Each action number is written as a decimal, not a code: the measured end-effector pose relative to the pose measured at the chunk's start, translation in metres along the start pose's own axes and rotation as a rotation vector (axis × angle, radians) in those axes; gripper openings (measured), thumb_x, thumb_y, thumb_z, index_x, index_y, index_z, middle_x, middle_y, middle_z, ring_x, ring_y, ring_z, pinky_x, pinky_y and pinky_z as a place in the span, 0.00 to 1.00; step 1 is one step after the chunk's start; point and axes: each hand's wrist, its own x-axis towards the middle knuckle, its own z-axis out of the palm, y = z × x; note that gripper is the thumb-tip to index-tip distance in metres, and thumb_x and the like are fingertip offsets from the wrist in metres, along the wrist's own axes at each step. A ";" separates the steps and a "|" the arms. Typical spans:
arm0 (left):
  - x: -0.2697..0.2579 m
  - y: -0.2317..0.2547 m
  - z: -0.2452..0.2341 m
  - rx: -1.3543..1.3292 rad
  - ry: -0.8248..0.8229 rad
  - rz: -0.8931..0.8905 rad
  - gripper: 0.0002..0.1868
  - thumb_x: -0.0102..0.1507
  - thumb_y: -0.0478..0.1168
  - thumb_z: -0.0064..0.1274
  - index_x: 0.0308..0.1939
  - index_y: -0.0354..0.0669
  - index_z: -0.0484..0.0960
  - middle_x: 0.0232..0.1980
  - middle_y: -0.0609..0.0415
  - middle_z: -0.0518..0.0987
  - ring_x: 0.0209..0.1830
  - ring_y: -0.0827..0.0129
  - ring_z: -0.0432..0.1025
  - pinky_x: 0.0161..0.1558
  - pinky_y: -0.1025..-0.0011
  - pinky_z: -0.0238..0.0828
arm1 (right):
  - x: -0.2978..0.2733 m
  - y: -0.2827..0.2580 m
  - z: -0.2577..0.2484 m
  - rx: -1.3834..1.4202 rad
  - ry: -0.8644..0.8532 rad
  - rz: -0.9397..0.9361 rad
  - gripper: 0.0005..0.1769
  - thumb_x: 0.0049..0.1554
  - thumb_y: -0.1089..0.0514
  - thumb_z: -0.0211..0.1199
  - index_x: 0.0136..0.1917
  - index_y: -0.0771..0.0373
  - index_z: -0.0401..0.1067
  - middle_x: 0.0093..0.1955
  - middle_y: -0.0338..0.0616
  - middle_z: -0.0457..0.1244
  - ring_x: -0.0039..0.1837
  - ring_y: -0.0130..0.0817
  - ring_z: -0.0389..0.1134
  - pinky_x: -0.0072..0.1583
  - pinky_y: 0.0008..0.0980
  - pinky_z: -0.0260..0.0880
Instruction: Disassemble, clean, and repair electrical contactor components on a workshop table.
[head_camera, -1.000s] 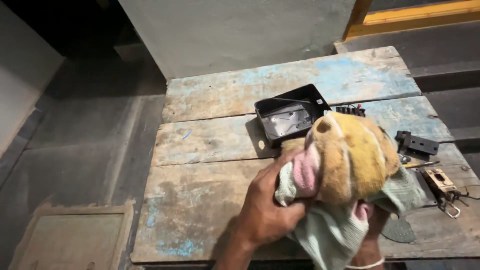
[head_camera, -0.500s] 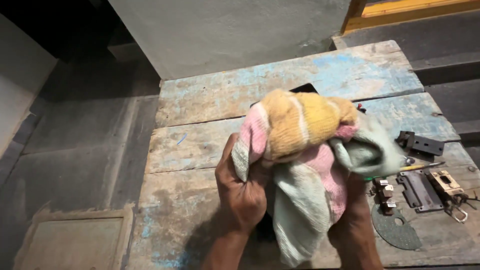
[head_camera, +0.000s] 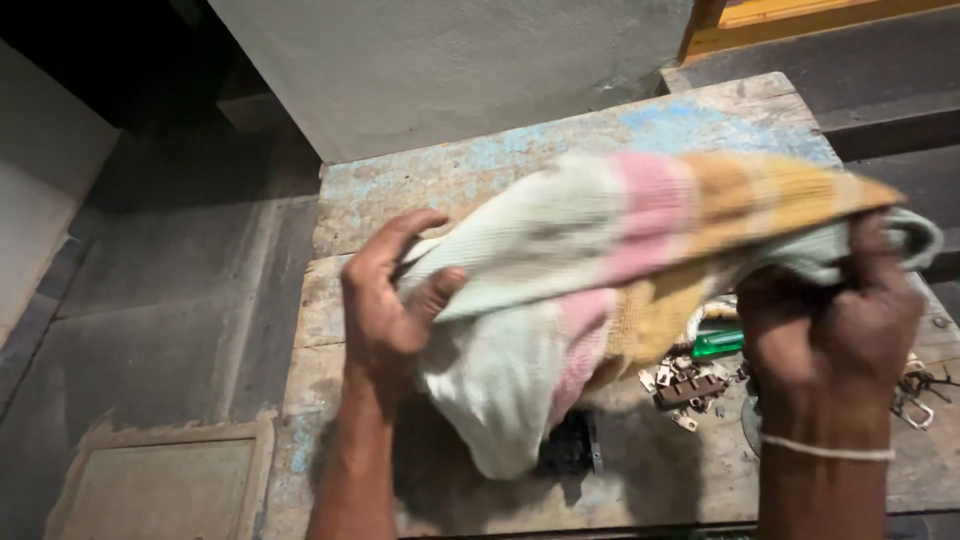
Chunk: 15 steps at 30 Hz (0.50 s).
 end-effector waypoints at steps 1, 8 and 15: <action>-0.002 -0.005 -0.001 -0.004 0.000 0.002 0.43 0.64 0.73 0.49 0.55 0.32 0.81 0.45 0.47 0.84 0.44 0.61 0.82 0.45 0.69 0.81 | 0.006 0.005 -0.006 -0.002 0.000 -0.004 0.21 0.67 0.51 0.54 0.69 0.64 0.62 0.63 0.46 0.65 0.68 0.40 0.68 0.74 0.47 0.68; -0.002 -0.007 -0.011 0.327 0.234 -0.028 0.22 0.61 0.51 0.61 0.47 0.34 0.84 0.43 0.46 0.83 0.41 0.62 0.79 0.44 0.67 0.75 | 0.041 0.080 -0.076 0.452 0.071 0.058 0.27 0.65 0.46 0.48 0.68 0.66 0.67 0.65 0.54 0.67 0.70 0.45 0.69 0.73 0.49 0.64; 0.002 -0.013 -0.008 0.296 0.465 -0.058 0.04 0.68 0.32 0.55 0.43 0.33 0.81 0.38 0.49 0.81 0.38 0.66 0.76 0.44 0.70 0.72 | 0.078 0.139 -0.164 0.616 -0.136 0.171 0.26 0.69 0.46 0.45 0.72 0.64 0.64 0.68 0.54 0.63 0.73 0.42 0.64 0.76 0.46 0.60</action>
